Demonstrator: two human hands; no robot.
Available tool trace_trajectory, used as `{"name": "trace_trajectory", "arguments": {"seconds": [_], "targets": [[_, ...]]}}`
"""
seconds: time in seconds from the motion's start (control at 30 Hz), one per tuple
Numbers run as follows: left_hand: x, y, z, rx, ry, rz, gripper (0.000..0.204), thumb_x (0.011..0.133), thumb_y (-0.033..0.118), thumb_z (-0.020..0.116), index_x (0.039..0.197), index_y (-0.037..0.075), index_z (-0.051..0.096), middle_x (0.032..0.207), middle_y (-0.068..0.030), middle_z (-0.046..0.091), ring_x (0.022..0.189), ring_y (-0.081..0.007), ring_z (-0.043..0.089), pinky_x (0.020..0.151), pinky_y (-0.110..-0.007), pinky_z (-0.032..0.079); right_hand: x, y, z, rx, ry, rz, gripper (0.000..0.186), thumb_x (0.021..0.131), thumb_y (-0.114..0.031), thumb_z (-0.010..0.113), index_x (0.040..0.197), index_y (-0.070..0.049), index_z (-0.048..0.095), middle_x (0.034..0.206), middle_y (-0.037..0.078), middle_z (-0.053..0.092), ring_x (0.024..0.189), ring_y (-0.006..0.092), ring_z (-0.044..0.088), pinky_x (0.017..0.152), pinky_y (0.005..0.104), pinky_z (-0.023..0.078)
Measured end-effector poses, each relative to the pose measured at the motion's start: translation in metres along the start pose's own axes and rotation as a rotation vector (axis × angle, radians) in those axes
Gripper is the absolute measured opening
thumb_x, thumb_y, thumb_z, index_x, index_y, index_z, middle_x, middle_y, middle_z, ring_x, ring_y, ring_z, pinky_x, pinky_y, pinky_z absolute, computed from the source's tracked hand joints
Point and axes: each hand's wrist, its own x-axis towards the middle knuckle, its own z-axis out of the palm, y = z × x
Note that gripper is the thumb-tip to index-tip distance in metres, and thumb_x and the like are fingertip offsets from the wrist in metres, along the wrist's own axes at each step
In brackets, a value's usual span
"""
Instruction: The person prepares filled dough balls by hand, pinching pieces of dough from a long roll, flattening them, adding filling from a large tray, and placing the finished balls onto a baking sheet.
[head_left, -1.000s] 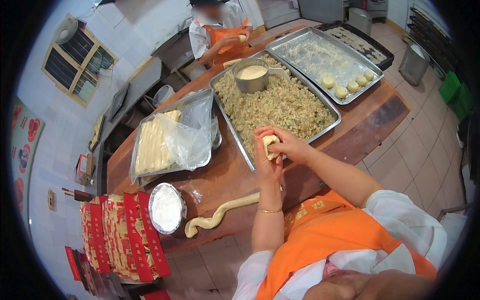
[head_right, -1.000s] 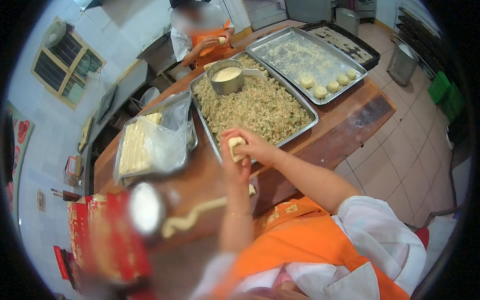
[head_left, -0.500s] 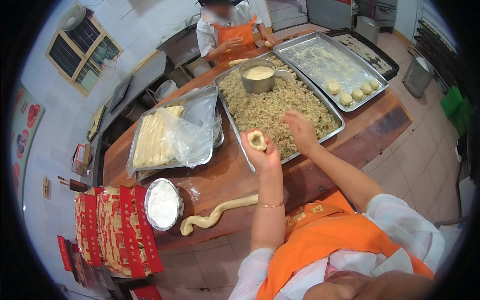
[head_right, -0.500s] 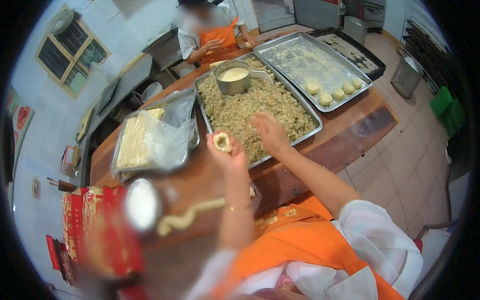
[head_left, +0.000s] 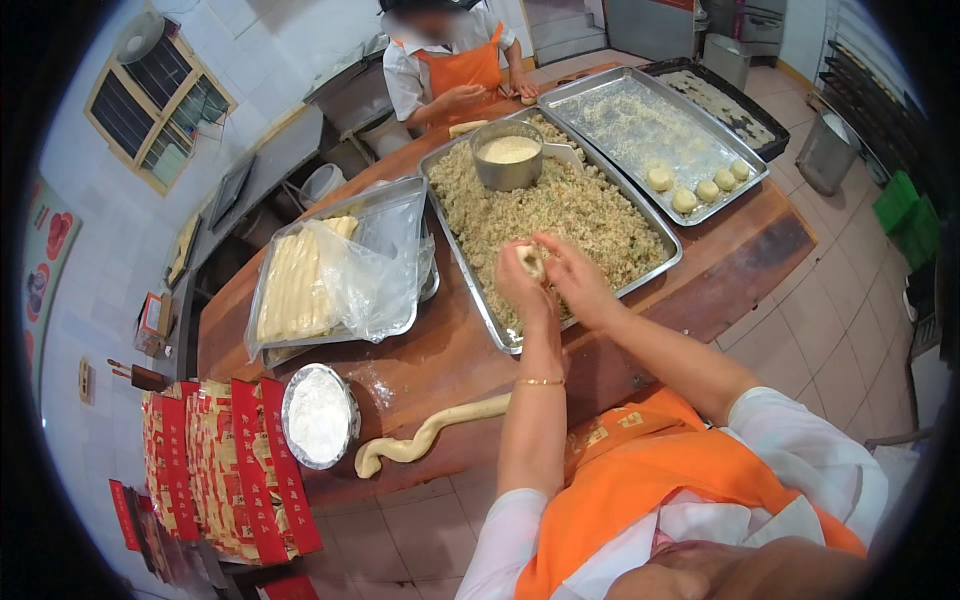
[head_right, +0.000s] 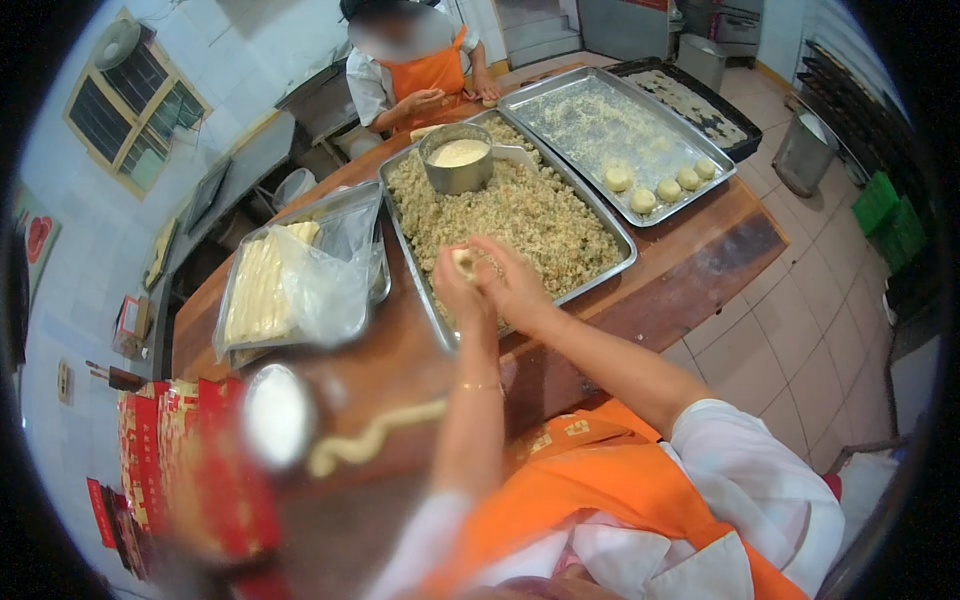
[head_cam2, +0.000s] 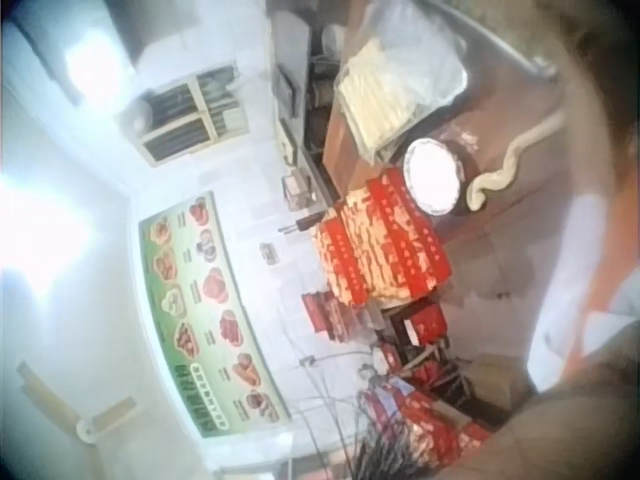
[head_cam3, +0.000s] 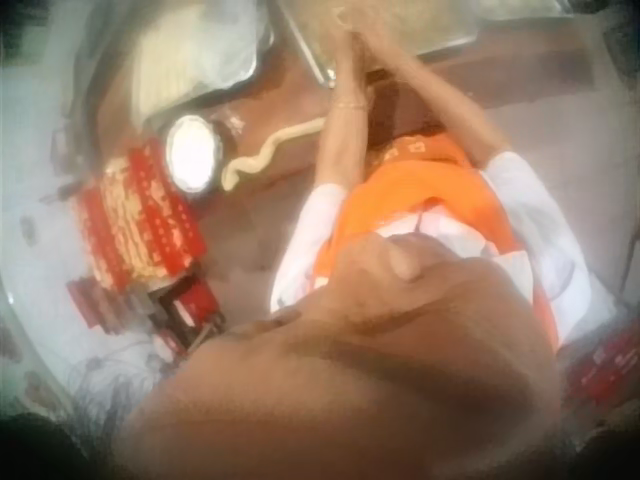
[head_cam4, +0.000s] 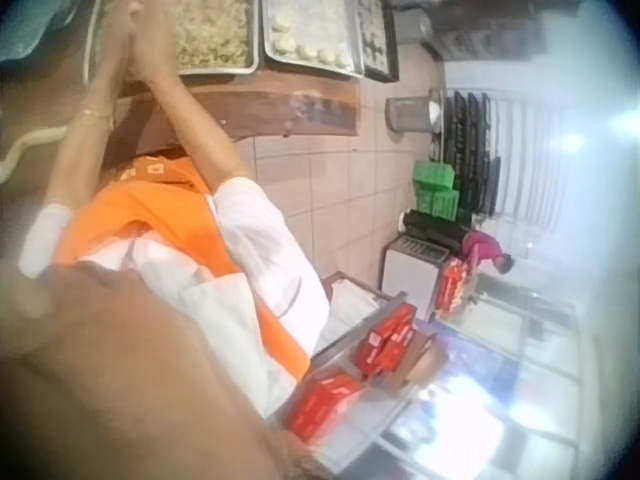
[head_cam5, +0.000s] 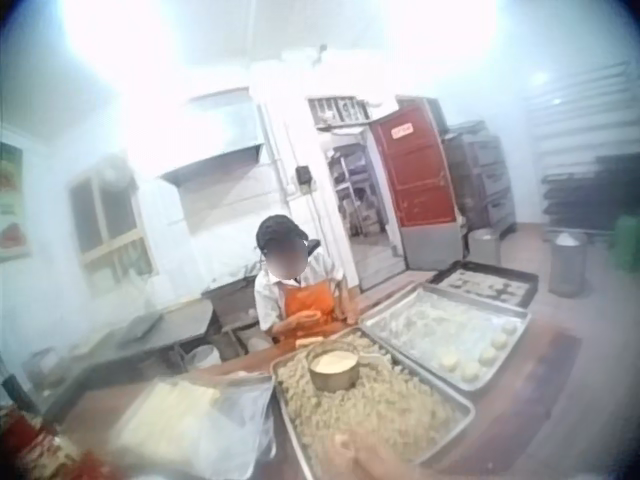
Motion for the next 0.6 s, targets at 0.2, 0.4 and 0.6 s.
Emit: {"name": "trace_trajectory", "arguments": {"seconds": [0.2, 0.4, 0.6], "targets": [[-0.032, 0.019, -0.001, -0.274, -0.086, -0.195, 0.024, 0.103, 0.03, 0.049, 0.102, 0.008, 0.059, 0.089, -0.0034, 0.059, 0.08, -0.0122, 0.059, 0.063, -0.025, 0.047, 0.013, -0.029, -0.014, 0.39, -0.486, 0.29, 0.063, 0.09, -0.014, 0.055, 0.15, -0.011, 0.037, 0.139, 0.007, 0.048, 0.121, 0.0146, 0.049, 0.098, 0.028, 0.043], [-0.042, 0.011, -0.016, -0.221, -0.188, -0.09, 0.022, 0.102, 0.029, 0.05, 0.107, 0.008, 0.058, 0.097, -0.0037, 0.059, 0.091, -0.0145, 0.06, 0.077, -0.032, 0.051, 0.002, -0.029, -0.018, 0.418, -0.629, 0.234, 0.068, 0.086, -0.013, 0.057, 0.15, -0.011, 0.036, 0.143, 0.008, 0.045, 0.127, 0.0158, 0.046, 0.104, 0.0314, 0.041], [-0.064, 0.042, -0.008, -0.443, -0.216, -0.309, 0.038, 0.106, 0.04, 0.041, 0.124, 0.008, 0.052, 0.117, -0.0056, 0.059, 0.105, -0.0174, 0.061, 0.086, -0.033, 0.053, -0.002, -0.052, -0.034, -0.121, -0.595, -0.336, 0.067, 0.083, -0.032, 0.07, 0.141, -0.011, 0.045, 0.148, 0.011, 0.044, 0.139, 0.0258, 0.04, 0.115, 0.0434, 0.031]]}}
